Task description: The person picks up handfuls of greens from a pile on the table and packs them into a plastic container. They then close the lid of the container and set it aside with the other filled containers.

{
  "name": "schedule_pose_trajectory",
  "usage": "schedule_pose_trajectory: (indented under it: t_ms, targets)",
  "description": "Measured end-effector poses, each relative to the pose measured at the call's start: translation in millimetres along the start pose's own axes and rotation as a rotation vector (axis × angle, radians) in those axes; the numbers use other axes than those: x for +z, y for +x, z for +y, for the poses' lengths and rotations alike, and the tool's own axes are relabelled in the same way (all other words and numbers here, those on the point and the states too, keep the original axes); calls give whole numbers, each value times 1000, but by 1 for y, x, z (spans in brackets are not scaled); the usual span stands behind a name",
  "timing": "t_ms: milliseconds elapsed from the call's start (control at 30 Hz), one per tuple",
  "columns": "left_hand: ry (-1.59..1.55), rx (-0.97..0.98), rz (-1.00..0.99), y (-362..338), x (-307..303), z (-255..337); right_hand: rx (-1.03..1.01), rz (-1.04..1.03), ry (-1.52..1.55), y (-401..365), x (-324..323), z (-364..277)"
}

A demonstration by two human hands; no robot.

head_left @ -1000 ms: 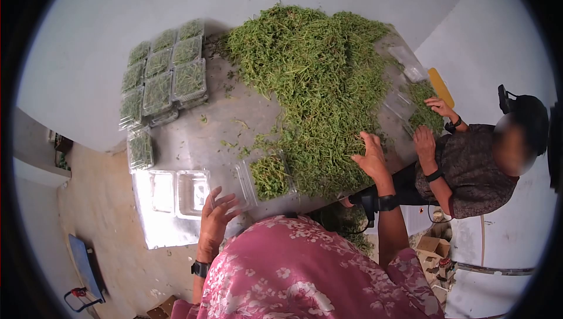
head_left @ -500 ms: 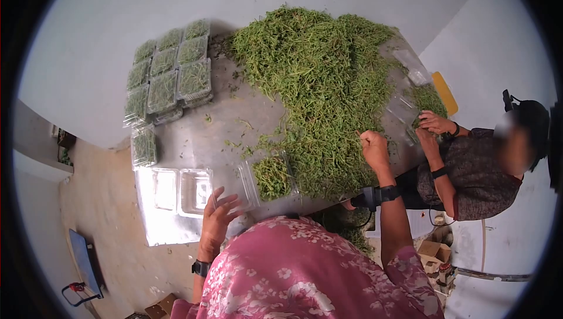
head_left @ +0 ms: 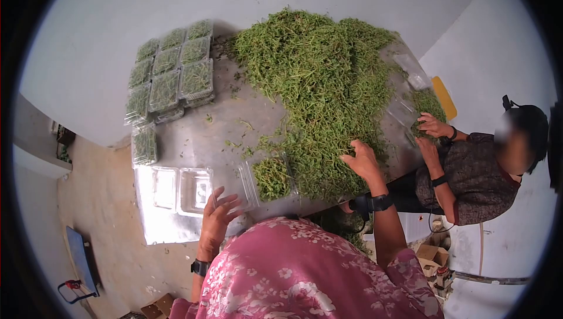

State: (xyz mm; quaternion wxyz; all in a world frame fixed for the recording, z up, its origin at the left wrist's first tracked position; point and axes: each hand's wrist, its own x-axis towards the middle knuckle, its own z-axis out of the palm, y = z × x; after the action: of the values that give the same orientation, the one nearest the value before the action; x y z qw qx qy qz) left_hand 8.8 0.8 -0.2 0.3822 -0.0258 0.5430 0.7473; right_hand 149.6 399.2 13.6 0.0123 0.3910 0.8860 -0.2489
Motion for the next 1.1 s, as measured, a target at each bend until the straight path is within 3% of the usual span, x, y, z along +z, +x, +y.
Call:
schedule_pose_trajectory:
  t_ms: [167,300,400,533,833,1100]
  targets:
    - [7,-1,-1,1,-2,-1,75,-51,-188,-14,16,-40]
    - [10,3,4,0,0,1,-46,110,-226,6,51,3]
    - [17,6,4,0,0,1,-120,184,-77,9,38,12]
    - [-3,9,3,2,-3,-3,46,33,351,2,-8,-13]
    - [-3,-20,-2,1,-5,0,152,-4,630,0,-5,-15]
    - [11,-10,5,2,-8,-3,106,-10,731,-1,-10,-31]
